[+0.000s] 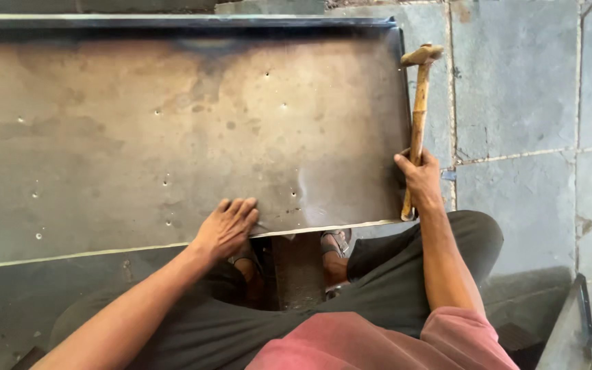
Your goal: The person sits on the floor and uses a hammer and a metal punch to create indentations on a large metal sheet. They repeatedly position the punch and strike it with the hammer, then occasionally tap the sheet directly with the hammer.
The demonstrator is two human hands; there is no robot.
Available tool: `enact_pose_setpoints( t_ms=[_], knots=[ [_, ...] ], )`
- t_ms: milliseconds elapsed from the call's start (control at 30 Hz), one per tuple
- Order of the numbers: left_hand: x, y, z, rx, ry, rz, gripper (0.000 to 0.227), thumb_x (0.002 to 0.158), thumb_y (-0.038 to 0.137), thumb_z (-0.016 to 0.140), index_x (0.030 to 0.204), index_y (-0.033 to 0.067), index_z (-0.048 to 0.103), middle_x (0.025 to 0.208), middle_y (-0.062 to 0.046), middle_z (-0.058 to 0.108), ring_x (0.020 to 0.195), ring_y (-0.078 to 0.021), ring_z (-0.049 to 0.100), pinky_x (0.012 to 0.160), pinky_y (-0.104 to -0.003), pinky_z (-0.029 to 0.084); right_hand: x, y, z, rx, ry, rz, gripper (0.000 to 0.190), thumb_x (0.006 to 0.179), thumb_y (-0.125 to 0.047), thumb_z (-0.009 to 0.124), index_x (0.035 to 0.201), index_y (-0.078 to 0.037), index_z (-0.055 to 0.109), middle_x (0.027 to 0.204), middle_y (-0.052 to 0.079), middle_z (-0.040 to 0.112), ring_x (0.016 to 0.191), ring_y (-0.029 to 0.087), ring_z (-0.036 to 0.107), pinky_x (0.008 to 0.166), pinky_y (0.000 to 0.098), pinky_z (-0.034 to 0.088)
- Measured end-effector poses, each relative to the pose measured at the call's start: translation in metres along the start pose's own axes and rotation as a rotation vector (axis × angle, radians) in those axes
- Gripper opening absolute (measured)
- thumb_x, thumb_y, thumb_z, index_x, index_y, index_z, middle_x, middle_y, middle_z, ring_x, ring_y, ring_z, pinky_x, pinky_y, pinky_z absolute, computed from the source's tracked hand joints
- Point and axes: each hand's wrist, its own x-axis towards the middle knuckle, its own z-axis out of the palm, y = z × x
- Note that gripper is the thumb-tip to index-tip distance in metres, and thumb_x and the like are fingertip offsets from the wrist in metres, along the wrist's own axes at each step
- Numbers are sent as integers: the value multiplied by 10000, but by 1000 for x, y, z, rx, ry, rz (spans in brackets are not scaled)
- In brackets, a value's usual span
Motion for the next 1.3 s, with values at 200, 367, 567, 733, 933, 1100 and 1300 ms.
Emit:
enact_pose_setpoints(
  t_ms=[200,367,567,733,933,1100,1300],
  knots=[
    [-19,2,-2,-76,-37,-202,385,806,86,590,1188,80,542,1305,-114,499,1257,-302,466,1040,-477,398,0,-30,27,32,-3,-115,176,907,-159,805,987,-56,687,769,-61,569,658,55,473,582,249,401],
    [-67,-36,-8,-51,-119,-416,503,768,19,656,1253,53,527,1406,-160,469,1306,-326,462,1063,-468,433,-11,-40,89,96,-84,-61,190,878,-147,803,996,-57,685,756,-57,580,638,66,486,571,264,426],
    [-89,-87,-34,-386,115,-665,536,782,255,832,1132,5,511,1097,-238,610,1048,-418,604,856,-504,504,-49,-56,180,96,-101,-160,213,886,-145,792,1039,-33,694,882,13,681,801,113,613,739,288,546],
    [-43,-110,-46,-1027,595,-939,201,1084,220,588,1132,46,500,867,-86,556,744,-217,550,650,-357,448,-84,-54,218,-41,-40,-441,625,859,-141,824,1347,119,533,1201,294,568,1176,337,528,980,404,466],
    [101,-148,-41,-1555,992,-644,196,1051,104,654,1210,0,604,1003,-34,651,889,-161,718,743,-313,653,-92,-66,219,68,-337,-216,434,912,-157,801,1279,26,660,1346,268,614,1255,329,565,1086,365,451],
    [225,-165,-39,-1658,1135,-524,161,1042,101,646,1141,-23,620,1044,-96,757,849,-175,776,732,-343,692,-84,-90,175,236,-405,-20,311,933,-118,732,1217,-20,651,1323,173,669,1135,233,678,1008,378,545],
    [275,-182,-28,-1271,1045,-380,100,1077,86,637,1104,-7,610,936,-83,784,819,-145,759,725,-307,689,-75,-107,90,239,-445,-40,196,974,-108,640,1126,-38,538,1281,95,673,924,129,740,803,311,594]
  ],
)
